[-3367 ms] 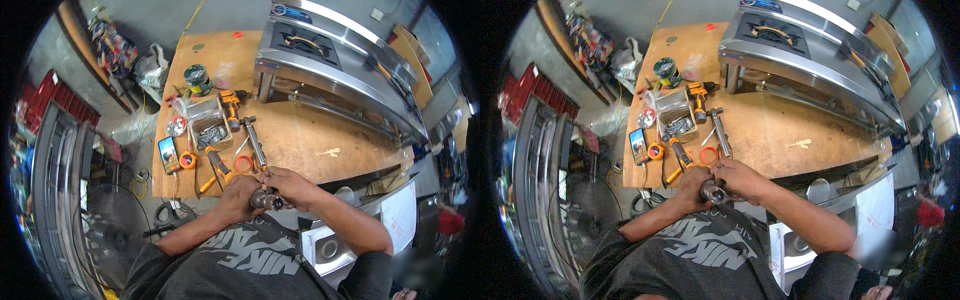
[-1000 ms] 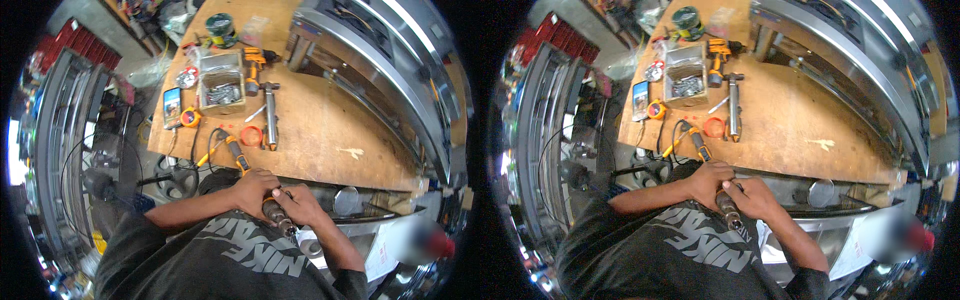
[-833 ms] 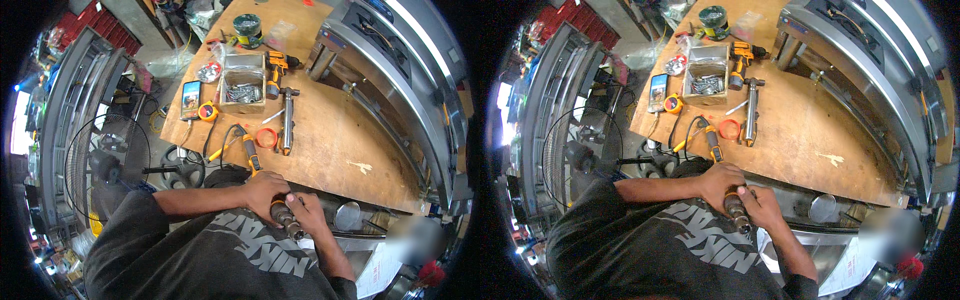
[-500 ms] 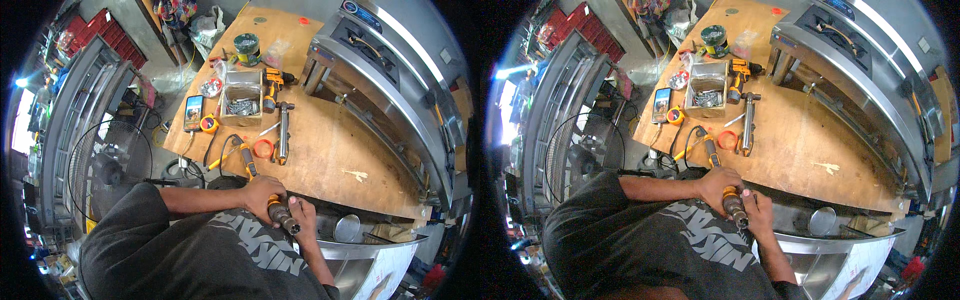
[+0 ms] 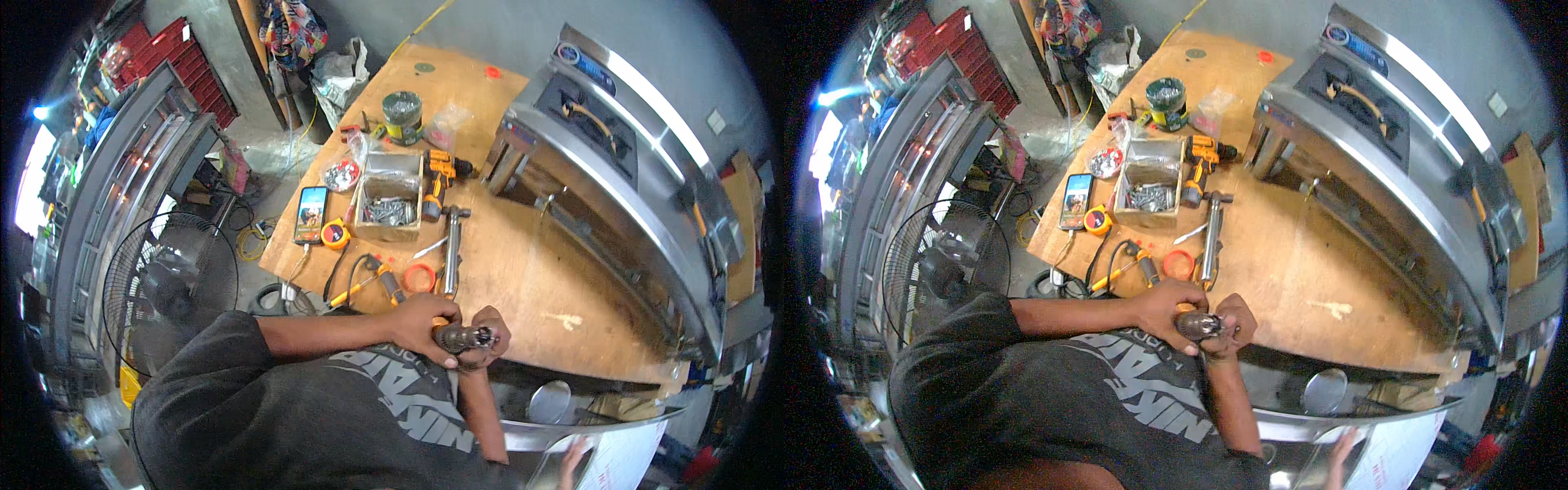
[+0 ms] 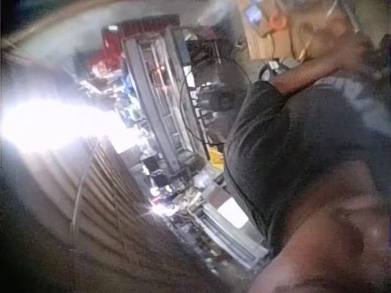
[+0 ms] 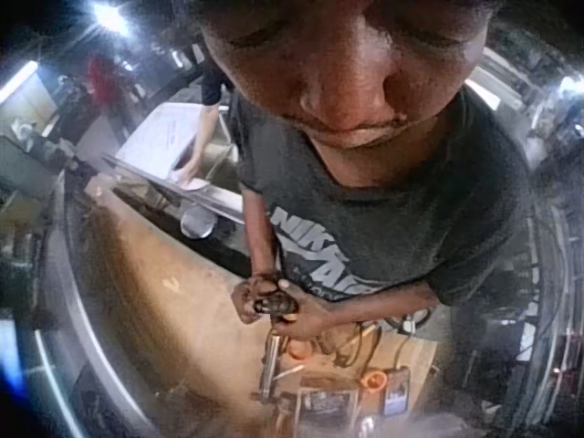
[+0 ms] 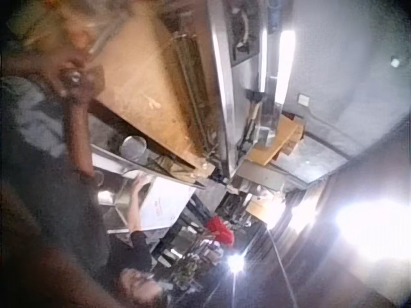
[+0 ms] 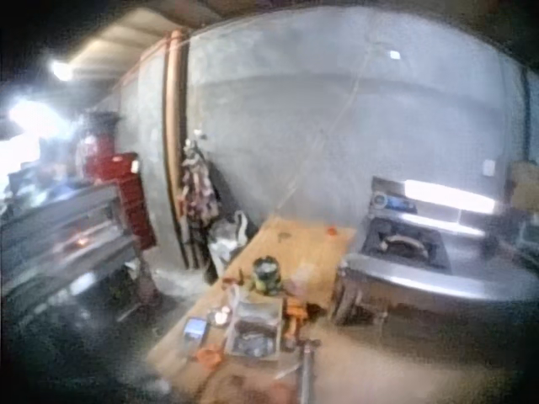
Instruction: The person uses a cordless drill to make holes in a stainless steel sink. They repeatedly change drill bits and continue drilling at different locations on the sink surface.
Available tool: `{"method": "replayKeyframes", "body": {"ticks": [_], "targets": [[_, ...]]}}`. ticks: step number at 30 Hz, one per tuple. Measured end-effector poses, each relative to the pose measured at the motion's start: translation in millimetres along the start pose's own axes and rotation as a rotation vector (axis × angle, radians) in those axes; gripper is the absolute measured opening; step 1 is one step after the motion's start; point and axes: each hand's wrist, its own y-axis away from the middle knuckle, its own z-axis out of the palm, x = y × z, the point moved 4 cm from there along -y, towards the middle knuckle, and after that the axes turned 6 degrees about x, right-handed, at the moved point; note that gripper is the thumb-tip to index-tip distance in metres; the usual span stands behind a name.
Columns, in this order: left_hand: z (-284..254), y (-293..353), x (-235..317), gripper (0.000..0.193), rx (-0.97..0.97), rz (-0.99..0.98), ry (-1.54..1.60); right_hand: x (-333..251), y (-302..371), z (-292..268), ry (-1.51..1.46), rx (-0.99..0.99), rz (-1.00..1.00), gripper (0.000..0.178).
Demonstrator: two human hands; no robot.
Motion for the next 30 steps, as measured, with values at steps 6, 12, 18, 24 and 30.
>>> {"method": "replayKeyframes", "body": {"ticks": [6,12,18,24,30], "targets": [[-58.5,-12.0,13.7,0.052,-0.192,-0.041,0.068,-2.6,-37.2,64.0,0.001,0.013,-0.323,0.046],[-113.7,-23.7,33.7,0.060,-0.012,-0.190,0.677,-31.9,-127.3,119.9,-0.058,-0.431,-0.772,0.044],[-155.5,-3.1,15.9,0.063,0.211,-0.339,0.796,-40.1,-136.8,170.9,0.056,-0.787,-0.456,0.048],[-167.1,-15.9,2.2,0.055,0.129,-0.197,0.849,-31.9,-127.9,186.6,0.060,-0.571,0.520,0.074],[-164.7,-29.5,-15.4,0.060,-0.094,-0.210,1.016,-9.7,-145.1,163.8,0.195,-0.653,0.911,0.065]]}}
